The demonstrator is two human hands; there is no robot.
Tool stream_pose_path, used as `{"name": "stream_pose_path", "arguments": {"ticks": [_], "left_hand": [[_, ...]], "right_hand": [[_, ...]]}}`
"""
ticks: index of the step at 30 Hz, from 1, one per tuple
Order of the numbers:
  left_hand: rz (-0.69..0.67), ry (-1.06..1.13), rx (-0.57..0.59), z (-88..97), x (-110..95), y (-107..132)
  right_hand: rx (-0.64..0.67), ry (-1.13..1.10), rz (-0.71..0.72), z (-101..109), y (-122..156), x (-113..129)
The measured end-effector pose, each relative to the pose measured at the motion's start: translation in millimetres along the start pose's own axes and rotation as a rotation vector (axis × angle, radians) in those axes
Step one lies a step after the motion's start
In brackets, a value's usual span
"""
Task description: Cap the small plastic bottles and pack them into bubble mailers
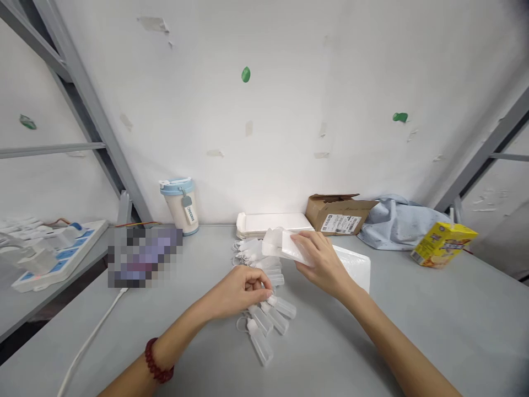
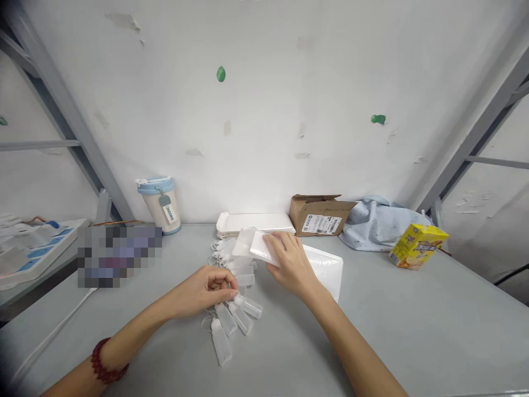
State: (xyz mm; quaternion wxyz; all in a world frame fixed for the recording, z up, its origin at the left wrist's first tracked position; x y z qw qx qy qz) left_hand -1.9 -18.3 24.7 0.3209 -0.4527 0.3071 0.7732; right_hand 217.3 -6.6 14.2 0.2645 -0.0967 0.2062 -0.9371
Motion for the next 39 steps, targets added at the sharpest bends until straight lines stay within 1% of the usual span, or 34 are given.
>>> {"name": "stream_pose_path", "arguments": {"ticks": [3,6,11,15,18,21,23,25,32,35,39], "left_hand": [[-0.027,0.082,-0.026,4.1,-3.1,2.2],[-0.065,0.152,-0.106,12.2,-3.7,5.1],[-0.169,0.231,-0.323,29.0,-2.1,12.9],[-0.204,0.268,-0.501,38.7,-1.3,18.0],[-0.239,0.236,-0.632,41.0,-2.7,19.5],[-0.245,0.146,-0.751,38.3,-5.5,19.6],[-0.223,0.067,-0.783,34.7,-6.9,18.5],[-0.205,-0.024,-0.790,30.6,-7.0,16.7],[-0.202,-0.304,-0.750,18.7,-1.2,10.0],[-0.219,-0.331,-0.751,18.4,-0.5,9.9],[-0.211,-0.310,-0.837,22.5,0.6,11.5]], "right_hand": [[-0.012,-0.001,0.004,-0.1,0.0,-0.3],[-0.012,0.001,0.001,0.0,0.0,-0.9],[0.007,-0.002,-0.010,0.1,0.0,-1.4],[0.015,0.001,-0.012,-0.2,0.2,-0.7],[0.010,0.004,-0.001,-0.1,0.2,0.1],[0.013,0.002,0.008,0.6,0.0,0.9],[0.018,0.002,0.012,0.8,0.0,1.6],[0.025,0.004,0.015,0.7,0.2,3.0],[0.026,-0.001,0.048,0.1,1.2,10.0],[0.021,-0.003,0.059,-0.1,0.9,11.0],[0.021,-0.006,0.060,-0.3,1.1,11.3]]}}
Point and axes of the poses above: each hand's wrist, its own y-axis away from the middle knuckle, its own z-axis out of the back of the hand, x = y × z, the point moved 1 cm from there along -y, towards the middle knuckle, and after that the axes turned 13 degrees about x, right-handed, at the moved point
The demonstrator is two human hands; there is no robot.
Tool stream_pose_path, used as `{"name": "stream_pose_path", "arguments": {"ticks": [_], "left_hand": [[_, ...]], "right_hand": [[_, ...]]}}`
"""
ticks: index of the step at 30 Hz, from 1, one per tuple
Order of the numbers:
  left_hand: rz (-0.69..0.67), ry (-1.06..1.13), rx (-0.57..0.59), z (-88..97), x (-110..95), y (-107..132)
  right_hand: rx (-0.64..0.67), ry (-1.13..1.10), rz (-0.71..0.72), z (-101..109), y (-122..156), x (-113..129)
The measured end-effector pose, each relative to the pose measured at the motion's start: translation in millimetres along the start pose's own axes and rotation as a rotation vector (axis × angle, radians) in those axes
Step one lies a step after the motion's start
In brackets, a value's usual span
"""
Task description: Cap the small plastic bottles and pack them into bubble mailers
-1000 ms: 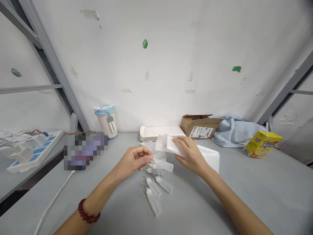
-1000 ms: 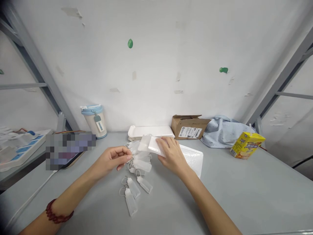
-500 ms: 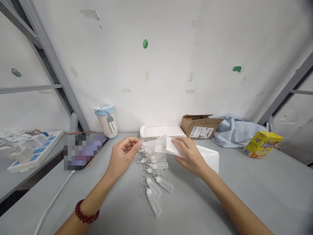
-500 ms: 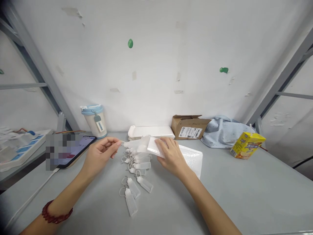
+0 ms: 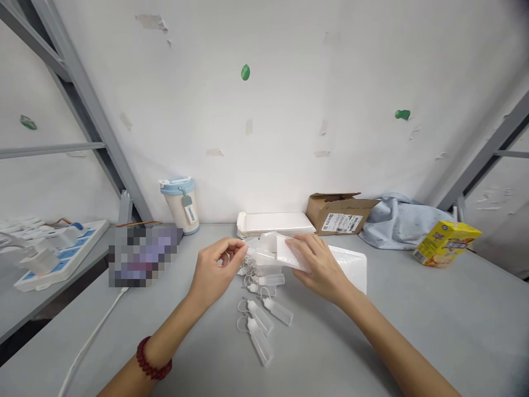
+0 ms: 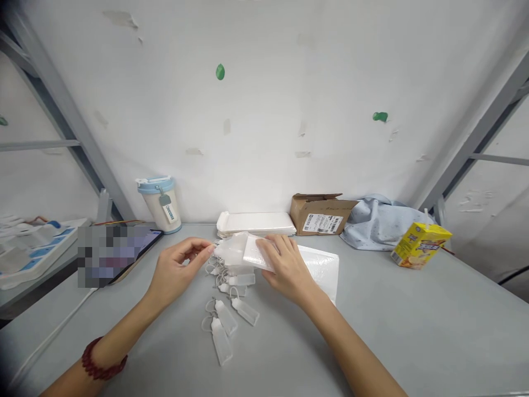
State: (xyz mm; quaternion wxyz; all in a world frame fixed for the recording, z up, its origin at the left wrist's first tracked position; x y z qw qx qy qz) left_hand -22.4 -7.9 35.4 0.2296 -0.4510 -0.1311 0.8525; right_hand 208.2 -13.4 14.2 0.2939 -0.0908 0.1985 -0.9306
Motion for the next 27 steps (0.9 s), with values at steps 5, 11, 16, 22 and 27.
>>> {"name": "stream_pose_path", "arguments": {"ticks": [5,11,16,22,27], "left_hand": [[-0.002,-0.048,-0.103,3.7,0.0,-0.1],[-0.116,-0.125,0.051,-3.8,-6.7,2.1],[-0.163,-0.156,0.176,-11.6,-9.3,4.3],[-0.268,-0.191,0.337,-17.9,-14.6,7.7],[-0.280,-0.285,0.463,-21.9,-17.3,11.0]], "right_hand": [[0.008,-0.003,0.004,1.6,0.7,1.7],[0.005,-0.013,0.026,5.3,-0.3,7.2],[-0.016,-0.021,0.041,6.6,-0.5,10.2],[-0.031,-0.028,0.095,5.9,0.0,17.9],[-0.025,-0.034,0.106,4.2,-0.5,17.8]]}}
Point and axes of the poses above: each hand's wrist, its own y-axis away from the middle knuckle, its own z-axis out of the back of the hand, x = y × z, the point moved 1 cm from there along -y, towards the middle knuckle, and after that the axes turned 13 degrees about x, right-handed, at the moved point
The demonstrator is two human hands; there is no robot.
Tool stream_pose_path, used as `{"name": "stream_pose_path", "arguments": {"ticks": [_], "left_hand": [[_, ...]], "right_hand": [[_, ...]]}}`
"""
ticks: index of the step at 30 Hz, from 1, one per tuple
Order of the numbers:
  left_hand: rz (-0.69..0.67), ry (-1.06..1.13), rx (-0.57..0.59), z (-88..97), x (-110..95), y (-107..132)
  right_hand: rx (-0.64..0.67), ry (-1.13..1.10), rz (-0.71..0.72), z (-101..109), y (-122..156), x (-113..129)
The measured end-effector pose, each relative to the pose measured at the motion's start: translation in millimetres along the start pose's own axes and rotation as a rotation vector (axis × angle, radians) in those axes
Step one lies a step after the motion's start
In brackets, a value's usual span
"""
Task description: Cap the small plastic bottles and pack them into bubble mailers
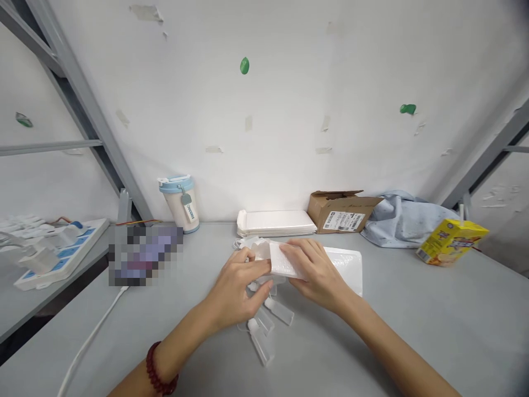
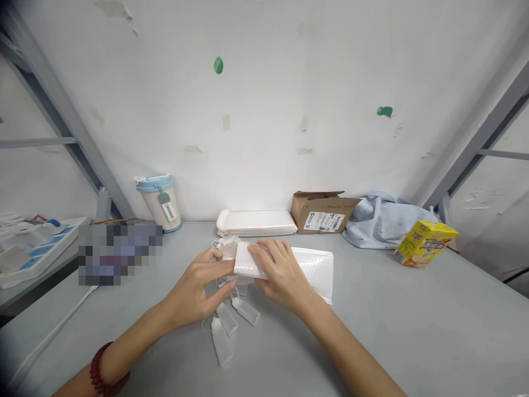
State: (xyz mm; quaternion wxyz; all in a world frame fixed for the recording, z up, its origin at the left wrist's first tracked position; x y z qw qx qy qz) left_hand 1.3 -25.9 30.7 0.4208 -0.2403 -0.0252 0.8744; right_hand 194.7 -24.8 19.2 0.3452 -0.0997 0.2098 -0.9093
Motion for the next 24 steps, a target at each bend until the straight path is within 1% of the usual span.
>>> {"name": "stream_pose_path", "arguments": {"ticks": [2,5,6,8,10,11,15,17,18,20,24], "left_hand": [[-0.001,0.000,-0.056,0.4,1.9,0.7],[0.010,0.048,-0.202,5.0,7.3,1.9],[0.024,0.068,-0.231,7.4,9.1,2.1],[0.063,0.095,-0.243,12.0,11.7,2.4],[0.104,0.109,-0.199,14.9,13.5,2.8],[0.124,0.124,-0.147,14.9,14.4,3.1],[0.161,0.241,0.182,4.9,17.2,5.0],[0.148,0.237,0.287,-2.2,16.9,5.6],[0.138,0.209,0.307,-5.1,16.3,5.6],[0.121,0.135,0.309,-9.3,14.2,5.0],[0.107,0.020,0.252,-12.8,11.2,3.5]], "right_hand": [[-0.008,0.005,-0.009,-0.3,0.3,-3.8],[-0.015,0.019,-0.045,0.0,1.3,-11.3],[-0.015,0.022,-0.061,0.3,1.7,-13.8],[-0.018,0.025,-0.090,1.0,2.2,-18.6],[-0.030,0.025,-0.102,1.7,2.5,-22.5],[-0.038,0.025,-0.105,2.0,2.6,-24.1],[-0.043,0.033,-0.130,2.2,2.8,-28.0],[-0.034,0.036,-0.142,1.5,2.9,-28.5],[-0.030,0.037,-0.144,1.1,2.9,-28.5],[-0.023,0.036,-0.141,0.4,2.9,-28.1],[-0.021,0.041,-0.132,0.0,2.7,-27.0]]}}
Point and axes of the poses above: each hand's wrist, its own y-axis away from the middle knuckle, its own z-axis out of the back of the hand, x = y × z, the point moved 1 cm from there along -y, towards the middle knuckle, and after that the axes turned 13 degrees about x, right-handed, at the moved point
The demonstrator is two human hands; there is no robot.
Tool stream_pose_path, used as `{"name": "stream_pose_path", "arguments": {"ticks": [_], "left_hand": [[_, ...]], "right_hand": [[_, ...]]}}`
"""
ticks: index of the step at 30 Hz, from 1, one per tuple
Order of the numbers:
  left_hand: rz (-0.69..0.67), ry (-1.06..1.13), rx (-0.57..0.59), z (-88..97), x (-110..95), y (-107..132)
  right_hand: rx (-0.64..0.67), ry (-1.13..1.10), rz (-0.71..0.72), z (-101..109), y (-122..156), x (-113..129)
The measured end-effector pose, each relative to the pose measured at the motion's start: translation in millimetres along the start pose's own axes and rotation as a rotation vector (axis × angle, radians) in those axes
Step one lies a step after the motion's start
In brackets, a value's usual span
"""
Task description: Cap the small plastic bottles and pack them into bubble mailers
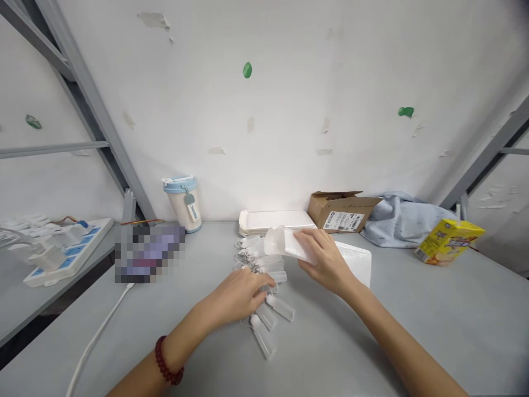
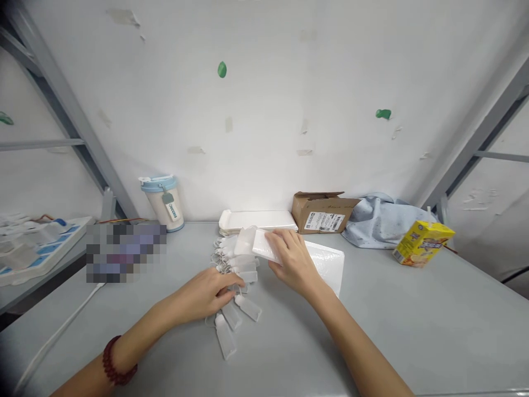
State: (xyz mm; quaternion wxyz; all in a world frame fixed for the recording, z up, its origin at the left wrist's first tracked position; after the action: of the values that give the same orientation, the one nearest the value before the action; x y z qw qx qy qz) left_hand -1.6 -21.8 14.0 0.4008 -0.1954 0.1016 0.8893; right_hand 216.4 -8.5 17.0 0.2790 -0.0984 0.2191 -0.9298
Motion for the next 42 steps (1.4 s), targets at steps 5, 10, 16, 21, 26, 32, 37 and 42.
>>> {"name": "stream_pose_path", "arguments": {"ticks": [5,10,16,21,26,32,37,42], "left_hand": [[-0.021,0.067,0.005,-0.3,2.2,-1.0],[-0.068,0.220,-0.032,8.5,1.3,-0.2],[-0.048,0.384,-0.142,26.2,-3.3,4.9],[-0.042,0.471,-0.293,38.4,-1.1,10.5],[0.052,0.477,-0.495,44.3,7.7,14.6],[0.192,0.301,-0.684,42.7,13.6,11.8],[0.222,0.222,-0.728,34.2,12.1,8.0],[0.232,0.296,-0.630,26.2,7.2,4.7]], "right_hand": [[-0.005,0.002,0.008,-0.3,0.1,-0.6],[0.000,-0.008,-0.003,-0.6,0.3,-1.7],[-0.003,-0.005,0.002,-1.1,-0.1,-1.9],[0.016,-0.003,0.004,-2.1,0.1,-0.9],[0.023,0.002,0.022,-2.4,0.4,1.6],[0.019,0.019,0.038,-2.1,0.4,5.1],[-0.010,0.080,0.085,-0.1,0.1,12.6],[-0.025,0.145,0.134,1.6,-0.6,23.0]]}}
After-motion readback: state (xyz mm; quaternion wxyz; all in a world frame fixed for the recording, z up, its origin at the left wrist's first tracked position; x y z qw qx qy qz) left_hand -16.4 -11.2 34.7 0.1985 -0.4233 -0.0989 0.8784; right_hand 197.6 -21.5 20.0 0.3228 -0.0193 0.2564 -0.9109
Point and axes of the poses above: each hand's wrist, its own y-axis away from the middle knuckle, its own z-axis out of the back of the hand, x = y × z, the point moved 1 cm from there along -y, towards the middle knuckle, and after that the axes turned 13 degrees about x, right-handed, at the moved point
